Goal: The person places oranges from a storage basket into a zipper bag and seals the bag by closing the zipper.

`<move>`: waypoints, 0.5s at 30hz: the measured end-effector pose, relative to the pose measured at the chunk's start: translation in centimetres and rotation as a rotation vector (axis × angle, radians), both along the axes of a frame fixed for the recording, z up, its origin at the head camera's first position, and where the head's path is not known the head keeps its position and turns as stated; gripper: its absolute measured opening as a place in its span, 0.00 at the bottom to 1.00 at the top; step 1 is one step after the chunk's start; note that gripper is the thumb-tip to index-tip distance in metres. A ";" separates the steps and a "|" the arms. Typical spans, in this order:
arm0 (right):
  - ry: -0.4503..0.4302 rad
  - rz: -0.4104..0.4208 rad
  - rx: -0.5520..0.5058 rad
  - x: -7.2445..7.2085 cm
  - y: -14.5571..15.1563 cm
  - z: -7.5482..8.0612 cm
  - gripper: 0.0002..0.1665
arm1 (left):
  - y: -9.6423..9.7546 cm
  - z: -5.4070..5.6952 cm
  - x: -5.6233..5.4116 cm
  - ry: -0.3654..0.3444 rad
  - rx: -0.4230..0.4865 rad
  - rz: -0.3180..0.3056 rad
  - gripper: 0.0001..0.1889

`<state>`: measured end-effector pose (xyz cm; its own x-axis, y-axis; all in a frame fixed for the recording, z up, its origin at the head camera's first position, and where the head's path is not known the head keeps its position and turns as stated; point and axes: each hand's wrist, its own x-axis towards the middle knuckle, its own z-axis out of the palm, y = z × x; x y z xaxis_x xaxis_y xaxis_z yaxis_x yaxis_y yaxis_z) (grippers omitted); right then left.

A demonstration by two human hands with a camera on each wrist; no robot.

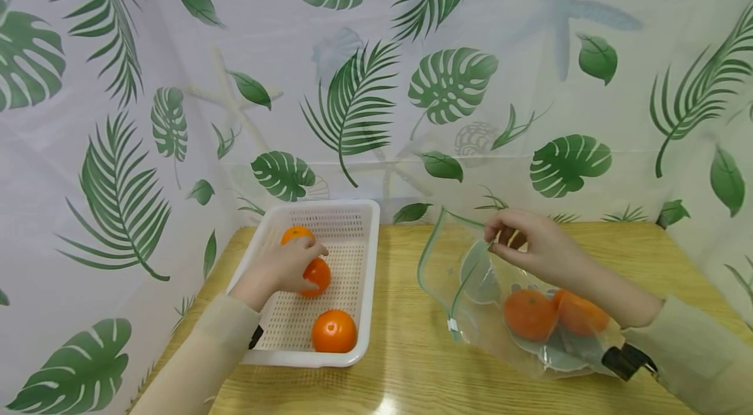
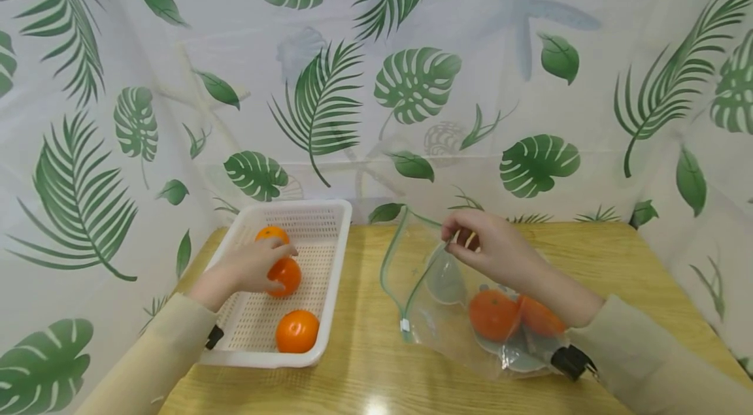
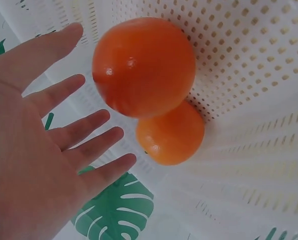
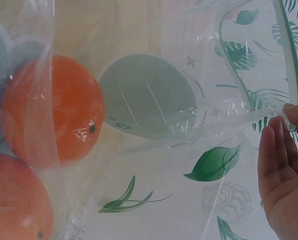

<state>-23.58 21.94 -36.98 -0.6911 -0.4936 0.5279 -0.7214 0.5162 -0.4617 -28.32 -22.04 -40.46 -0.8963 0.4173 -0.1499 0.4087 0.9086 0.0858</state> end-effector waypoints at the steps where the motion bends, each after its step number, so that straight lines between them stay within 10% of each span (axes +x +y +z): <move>1: 0.000 -0.002 0.002 0.0 0.0 0.0 0.17 | -0.1 -0.1 0.0 -0.004 0.002 0.004 0.32; 15: 0.010 -0.001 0.010 -0.1 0.0 -0.2 0.17 | -0.2 -1.1 -0.7 -0.059 -0.028 0.028 0.39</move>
